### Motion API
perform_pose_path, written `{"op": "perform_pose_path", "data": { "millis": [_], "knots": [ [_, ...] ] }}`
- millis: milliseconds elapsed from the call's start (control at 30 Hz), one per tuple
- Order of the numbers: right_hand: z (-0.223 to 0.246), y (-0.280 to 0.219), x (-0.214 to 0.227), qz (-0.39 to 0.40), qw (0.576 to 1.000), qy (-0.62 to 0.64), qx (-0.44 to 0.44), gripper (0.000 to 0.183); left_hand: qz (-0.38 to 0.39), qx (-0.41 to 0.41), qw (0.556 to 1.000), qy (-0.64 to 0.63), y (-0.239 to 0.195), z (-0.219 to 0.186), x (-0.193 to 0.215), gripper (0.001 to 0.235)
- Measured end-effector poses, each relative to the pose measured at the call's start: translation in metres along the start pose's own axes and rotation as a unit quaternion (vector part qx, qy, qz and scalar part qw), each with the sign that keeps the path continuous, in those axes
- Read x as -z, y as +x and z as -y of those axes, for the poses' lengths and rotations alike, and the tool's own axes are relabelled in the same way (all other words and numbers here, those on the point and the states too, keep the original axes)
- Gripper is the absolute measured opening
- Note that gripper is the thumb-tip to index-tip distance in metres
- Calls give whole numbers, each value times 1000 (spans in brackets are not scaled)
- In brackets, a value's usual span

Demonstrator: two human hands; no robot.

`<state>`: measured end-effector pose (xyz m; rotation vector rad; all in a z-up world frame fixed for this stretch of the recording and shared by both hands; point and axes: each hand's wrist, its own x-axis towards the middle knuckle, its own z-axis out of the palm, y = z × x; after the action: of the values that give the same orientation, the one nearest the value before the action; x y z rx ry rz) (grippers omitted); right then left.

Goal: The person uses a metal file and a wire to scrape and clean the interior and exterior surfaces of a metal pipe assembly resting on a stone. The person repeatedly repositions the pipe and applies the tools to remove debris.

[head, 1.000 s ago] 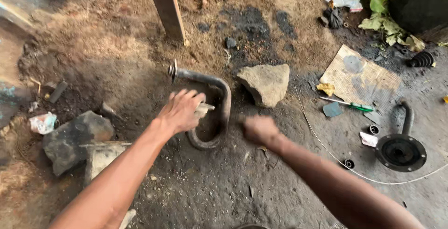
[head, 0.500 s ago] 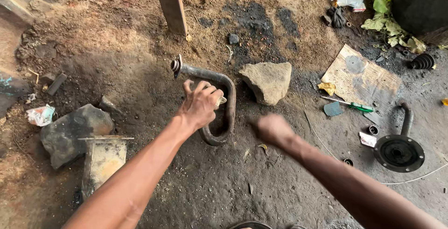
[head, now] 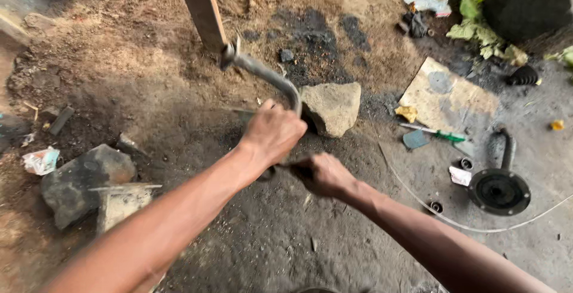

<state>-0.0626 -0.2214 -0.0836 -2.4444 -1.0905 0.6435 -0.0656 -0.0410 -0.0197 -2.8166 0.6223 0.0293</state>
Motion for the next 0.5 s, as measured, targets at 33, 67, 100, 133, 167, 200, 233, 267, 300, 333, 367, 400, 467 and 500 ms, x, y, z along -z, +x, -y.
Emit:
{"op": "perform_pose_path", "data": {
  "millis": [33, 67, 100, 133, 167, 200, 233, 267, 300, 333, 367, 400, 467, 500],
  "knots": [
    [0, 4, -6, -12, 1000, 10, -8, 40, 23, -12, 1000, 2, 3, -4, 5, 13],
    [0, 10, -9, -18, 999, 7, -33, 42, 42, -17, 999, 4, 7, -7, 11, 9],
    [-1, 16, -13, -24, 998, 3, -58, 44, 60, -22, 998, 7, 9, -8, 15, 6],
    [-4, 22, -15, -34, 996, 0, -85, 46, 62, -25, 998, -6, 12, -8, 17, 6],
    [-3, 26, -22, -34, 998, -13, -42, 42, 63, -28, 997, -18, 16, -7, 18, 7],
    [1, 25, -37, -32, 999, -23, 0, 40, 66, -33, 997, -31, 19, -6, 18, 7],
    [2, 25, -47, -31, 998, -34, 42, 37, 71, -36, 996, -31, 24, -5, 17, 6],
    [-1, 24, -53, -58, 995, -5, 78, 33, 77, -39, 996, -30, 30, -4, 18, 5],
    [-6, 23, -57, -85, 990, 24, 115, 31, 84, -42, 995, -29, 34, -4, 18, 6],
    [-13, 21, -60, -107, 981, 51, 151, 33, 89, -46, 995, -27, 37, -8, 17, 6],
    [-23, 26, -59, -119, 988, 28, 91, 29, 93, -50, 994, -26, 38, -13, 15, 6],
    [-35, 37, -54, -132, 991, 5, 29, 30, 98, -55, 993, -24, 40, -17, 14, 6],
    [-45, 42, -56, -119, 991, -10, -58, 35, 90, -54, 994, -30, 41, -17, 13, 6],
    [-41, 42, -62, -95, 992, -2, -82, 35, 87, -56, 994, -32, 40, -15, 13, 7]
  ]
}}
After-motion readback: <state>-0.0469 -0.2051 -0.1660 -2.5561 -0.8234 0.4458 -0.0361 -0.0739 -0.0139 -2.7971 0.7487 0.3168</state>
